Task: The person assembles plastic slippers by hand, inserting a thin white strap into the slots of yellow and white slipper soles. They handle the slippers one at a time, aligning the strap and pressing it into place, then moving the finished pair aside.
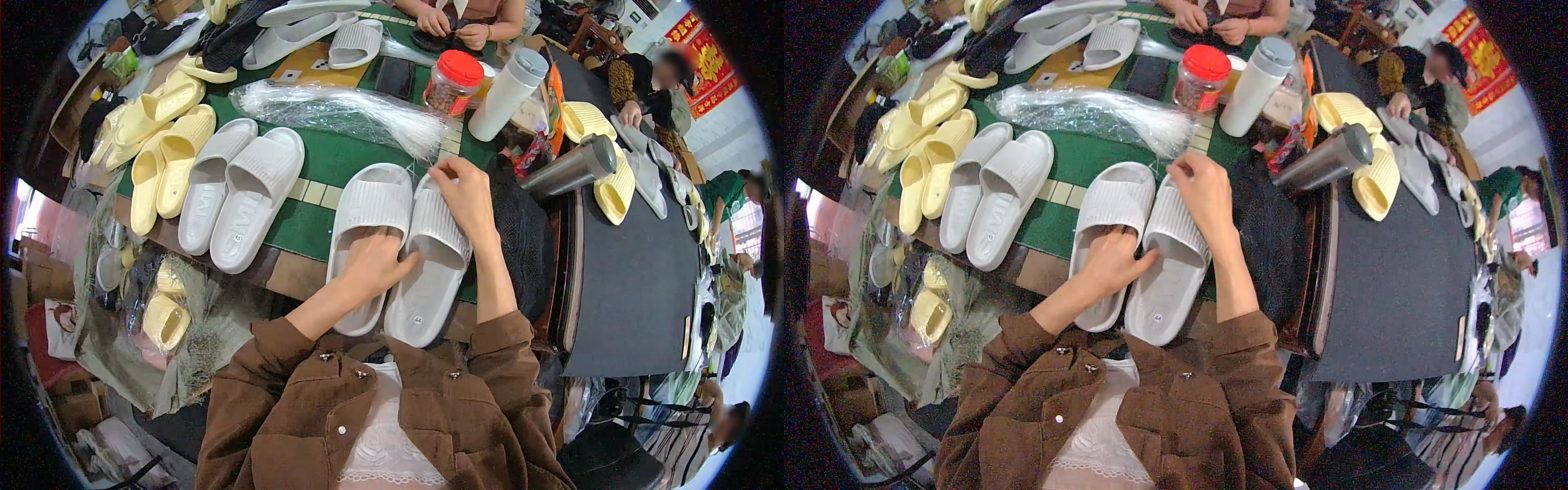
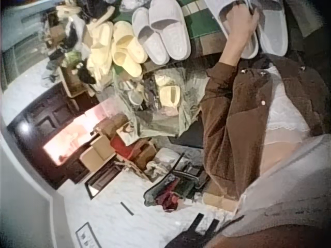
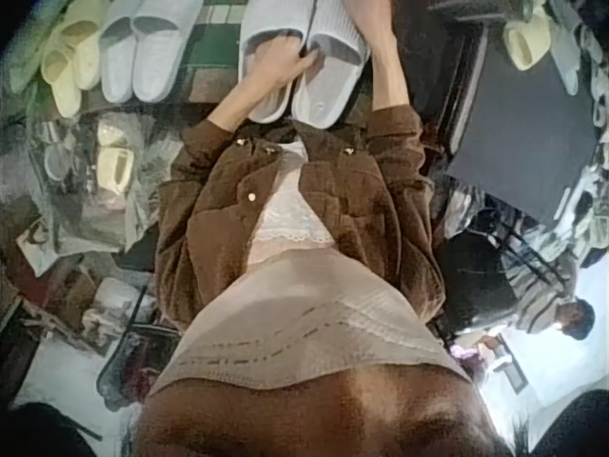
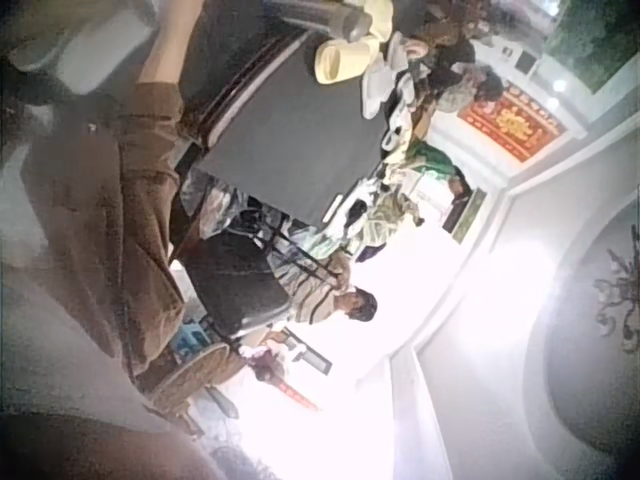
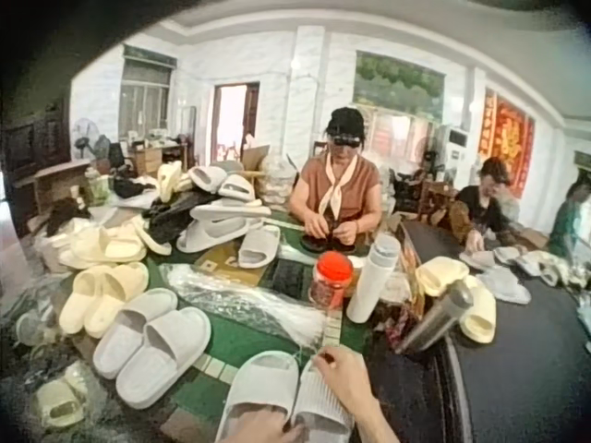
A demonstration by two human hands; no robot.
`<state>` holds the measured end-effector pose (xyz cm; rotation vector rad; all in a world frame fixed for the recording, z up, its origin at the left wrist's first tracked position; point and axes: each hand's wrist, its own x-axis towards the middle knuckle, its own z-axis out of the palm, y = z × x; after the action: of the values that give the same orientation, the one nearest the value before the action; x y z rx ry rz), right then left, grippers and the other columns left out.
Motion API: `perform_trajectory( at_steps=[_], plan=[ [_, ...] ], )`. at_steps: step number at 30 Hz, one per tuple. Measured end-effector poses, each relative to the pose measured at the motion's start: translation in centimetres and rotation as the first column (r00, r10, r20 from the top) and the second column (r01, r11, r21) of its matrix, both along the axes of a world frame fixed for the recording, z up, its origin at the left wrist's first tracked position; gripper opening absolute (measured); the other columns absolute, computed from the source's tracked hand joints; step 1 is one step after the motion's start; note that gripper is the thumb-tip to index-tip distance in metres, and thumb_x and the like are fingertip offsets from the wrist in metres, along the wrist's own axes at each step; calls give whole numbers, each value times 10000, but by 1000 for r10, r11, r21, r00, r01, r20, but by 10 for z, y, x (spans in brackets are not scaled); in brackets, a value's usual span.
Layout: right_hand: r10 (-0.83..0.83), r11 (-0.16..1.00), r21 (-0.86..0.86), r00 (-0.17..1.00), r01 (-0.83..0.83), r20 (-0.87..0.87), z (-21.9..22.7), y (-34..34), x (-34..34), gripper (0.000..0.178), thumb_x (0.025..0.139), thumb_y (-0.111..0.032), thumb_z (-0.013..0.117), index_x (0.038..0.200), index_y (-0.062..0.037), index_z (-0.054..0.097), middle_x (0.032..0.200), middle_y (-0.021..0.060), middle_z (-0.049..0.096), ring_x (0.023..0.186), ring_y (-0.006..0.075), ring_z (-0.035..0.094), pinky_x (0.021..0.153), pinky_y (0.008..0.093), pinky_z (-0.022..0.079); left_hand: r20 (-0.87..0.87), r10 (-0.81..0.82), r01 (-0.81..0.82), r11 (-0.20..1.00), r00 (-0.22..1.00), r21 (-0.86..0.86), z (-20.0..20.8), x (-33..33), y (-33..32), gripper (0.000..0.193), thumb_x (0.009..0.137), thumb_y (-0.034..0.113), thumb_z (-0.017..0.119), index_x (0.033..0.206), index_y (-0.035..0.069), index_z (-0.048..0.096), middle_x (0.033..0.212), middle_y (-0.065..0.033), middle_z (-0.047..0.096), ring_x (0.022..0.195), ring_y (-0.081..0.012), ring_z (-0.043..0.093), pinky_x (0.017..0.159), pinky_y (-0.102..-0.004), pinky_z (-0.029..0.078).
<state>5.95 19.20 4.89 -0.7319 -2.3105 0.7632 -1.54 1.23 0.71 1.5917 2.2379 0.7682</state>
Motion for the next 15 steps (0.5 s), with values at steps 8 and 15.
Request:
perform_trajectory(
  at_steps=[8, 15],
  plan=[
    [285, 933, -241, 958, -268, 36, 10, -16, -32, 231, 870, -180, 651, 968, 29, 670, 867, 122, 708, 804, 191, 659, 753, 323, 498, -11, -5, 4, 997, 1000, -74, 3, -1, 0, 573, 877, 458, 618, 985, -104, 587, 992, -301, 601, 886, -439, 627, 770, -488, 522],
    [297, 917, -277, 955, -287, -8, -3, -17, -44, 205, 838, -177, 669, 924, 8, 690, 822, 180, 701, 761, 272, 689, 717, 371, 511, -59, -10, 9, 1000, 998, -14, -2, 1, 1, 514, 878, 417, 613, 971, -88, 606, 991, -279, 612, 820, -425, 640, 720, -484, 535]
  ],
)
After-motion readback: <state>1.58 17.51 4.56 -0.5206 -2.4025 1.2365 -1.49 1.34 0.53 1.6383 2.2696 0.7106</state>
